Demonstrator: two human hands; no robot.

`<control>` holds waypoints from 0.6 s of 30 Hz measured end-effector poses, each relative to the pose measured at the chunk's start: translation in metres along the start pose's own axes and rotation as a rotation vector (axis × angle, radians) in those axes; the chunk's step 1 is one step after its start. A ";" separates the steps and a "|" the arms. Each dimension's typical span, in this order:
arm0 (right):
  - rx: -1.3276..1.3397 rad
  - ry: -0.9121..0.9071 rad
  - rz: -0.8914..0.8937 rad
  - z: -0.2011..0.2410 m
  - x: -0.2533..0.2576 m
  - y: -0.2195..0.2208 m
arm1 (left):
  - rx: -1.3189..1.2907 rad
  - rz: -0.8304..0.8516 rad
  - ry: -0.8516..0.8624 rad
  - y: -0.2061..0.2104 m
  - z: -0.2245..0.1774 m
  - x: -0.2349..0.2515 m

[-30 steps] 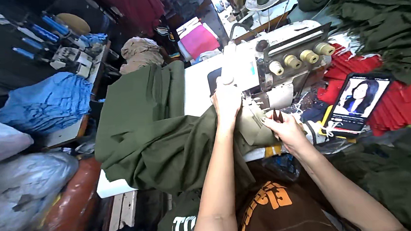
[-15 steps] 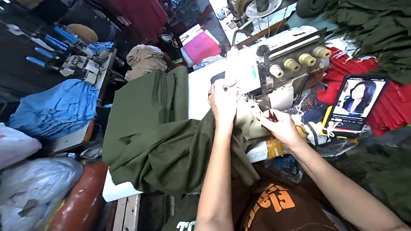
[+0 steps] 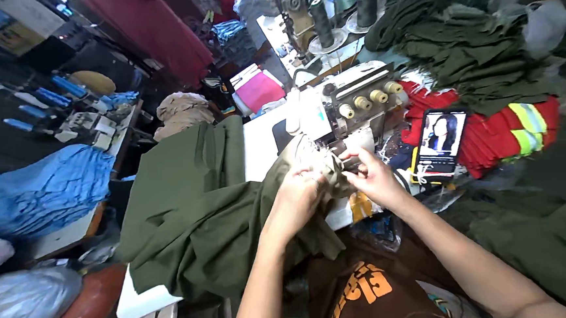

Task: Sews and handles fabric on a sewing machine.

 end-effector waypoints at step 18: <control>-0.211 -0.506 0.050 0.065 -0.042 0.016 | 0.109 -0.149 0.116 -0.041 -0.054 -0.045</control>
Point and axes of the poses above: each hand's wrist, its own x-axis towards the middle knuckle, its own y-axis out of the palm, z = x × y, the point moved 9 cm from there along x, towards the middle knuckle, and after that the axes turned 15 degrees about z, right-handed, at the moved point
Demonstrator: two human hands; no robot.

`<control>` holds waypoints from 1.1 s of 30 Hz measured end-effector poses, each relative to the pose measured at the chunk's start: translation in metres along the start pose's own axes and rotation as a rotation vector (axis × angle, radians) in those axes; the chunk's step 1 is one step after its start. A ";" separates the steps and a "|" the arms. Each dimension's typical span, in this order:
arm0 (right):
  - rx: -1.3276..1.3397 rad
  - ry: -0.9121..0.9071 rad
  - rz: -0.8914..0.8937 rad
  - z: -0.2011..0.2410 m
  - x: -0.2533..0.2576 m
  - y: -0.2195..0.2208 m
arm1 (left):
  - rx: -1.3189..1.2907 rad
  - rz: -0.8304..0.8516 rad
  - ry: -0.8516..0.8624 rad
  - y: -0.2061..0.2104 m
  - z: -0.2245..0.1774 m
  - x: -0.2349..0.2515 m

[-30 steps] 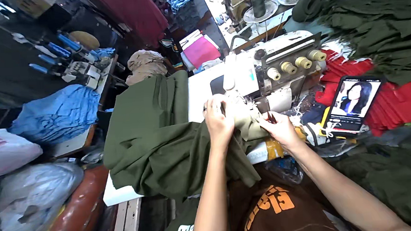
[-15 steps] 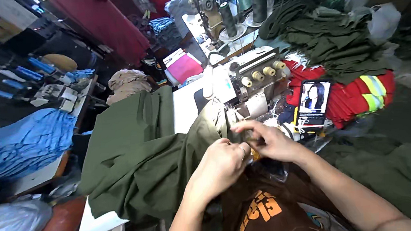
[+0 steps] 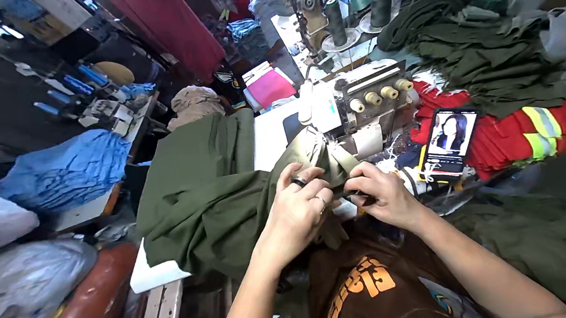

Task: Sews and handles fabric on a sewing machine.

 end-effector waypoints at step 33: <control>0.107 -0.061 0.207 0.051 0.015 -0.001 | 0.102 0.830 -0.303 0.061 -0.023 -0.034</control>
Point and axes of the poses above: each hand's wrist, its own x-axis towards the middle knuckle, its own y-axis out of the palm, z = x × y, the point moved 9 cm from there along x, towards the middle knuckle, and after that the axes turned 15 degrees about z, right-handed, at the moved point
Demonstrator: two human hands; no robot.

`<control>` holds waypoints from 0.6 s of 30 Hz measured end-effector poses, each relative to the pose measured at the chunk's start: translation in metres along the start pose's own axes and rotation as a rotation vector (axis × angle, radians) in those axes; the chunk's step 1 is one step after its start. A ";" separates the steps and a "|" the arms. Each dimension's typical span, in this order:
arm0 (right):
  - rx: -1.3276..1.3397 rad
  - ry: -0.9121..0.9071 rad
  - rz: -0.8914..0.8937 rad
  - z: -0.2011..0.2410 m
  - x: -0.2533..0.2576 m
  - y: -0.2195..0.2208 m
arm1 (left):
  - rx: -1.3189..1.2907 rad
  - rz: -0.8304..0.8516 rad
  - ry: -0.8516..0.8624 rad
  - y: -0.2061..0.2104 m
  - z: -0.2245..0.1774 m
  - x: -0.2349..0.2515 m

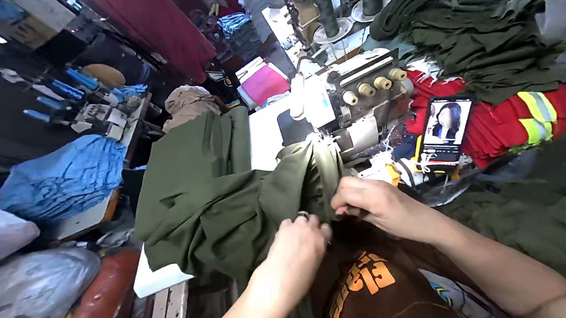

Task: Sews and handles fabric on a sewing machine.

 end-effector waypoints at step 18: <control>0.341 0.055 0.096 0.021 0.011 0.009 | -0.343 -0.541 0.336 -0.076 0.026 -0.037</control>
Point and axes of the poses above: each hand's wrist, its own x-axis towards the middle knuckle, its own y-axis out of the palm, z = x × y, the point moved 9 cm from there along x, towards the middle knuckle, and after that the axes turned 15 degrees about z, right-handed, at the moved point
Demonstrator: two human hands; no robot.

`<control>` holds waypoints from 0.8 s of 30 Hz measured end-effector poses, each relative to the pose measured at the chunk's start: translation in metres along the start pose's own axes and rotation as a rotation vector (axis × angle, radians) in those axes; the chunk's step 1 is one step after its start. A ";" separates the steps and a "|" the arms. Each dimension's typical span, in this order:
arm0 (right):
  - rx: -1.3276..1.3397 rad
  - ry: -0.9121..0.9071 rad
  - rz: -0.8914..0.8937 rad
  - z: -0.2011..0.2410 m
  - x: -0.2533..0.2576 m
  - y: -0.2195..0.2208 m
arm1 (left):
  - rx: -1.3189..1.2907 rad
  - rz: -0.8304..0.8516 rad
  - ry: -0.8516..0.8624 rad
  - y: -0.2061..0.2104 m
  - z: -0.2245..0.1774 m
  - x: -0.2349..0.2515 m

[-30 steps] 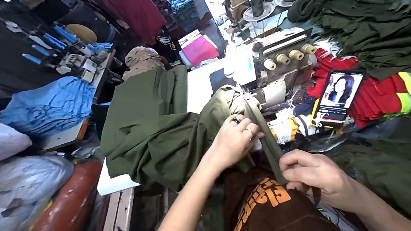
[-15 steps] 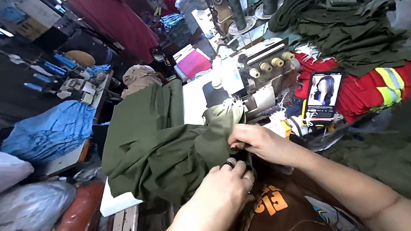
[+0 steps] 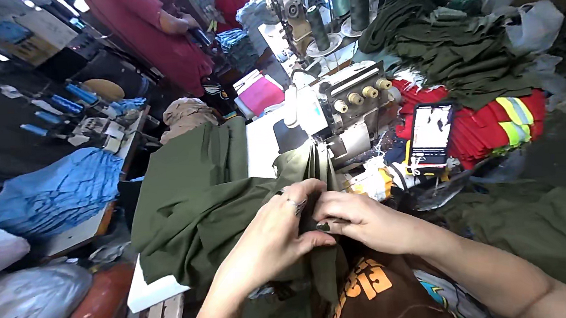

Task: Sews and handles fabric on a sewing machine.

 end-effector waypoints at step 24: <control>0.016 0.018 -0.039 -0.057 0.040 -0.031 | -0.091 -0.078 0.125 -0.021 0.021 -0.028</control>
Point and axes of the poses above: each hand's wrist, its own x-axis towards the middle knuckle, its own y-axis out of the palm, z = x × y, the point moved 9 cm from there along x, towards the middle knuckle, and after that the axes turned 15 degrees about z, right-handed, at the moved point
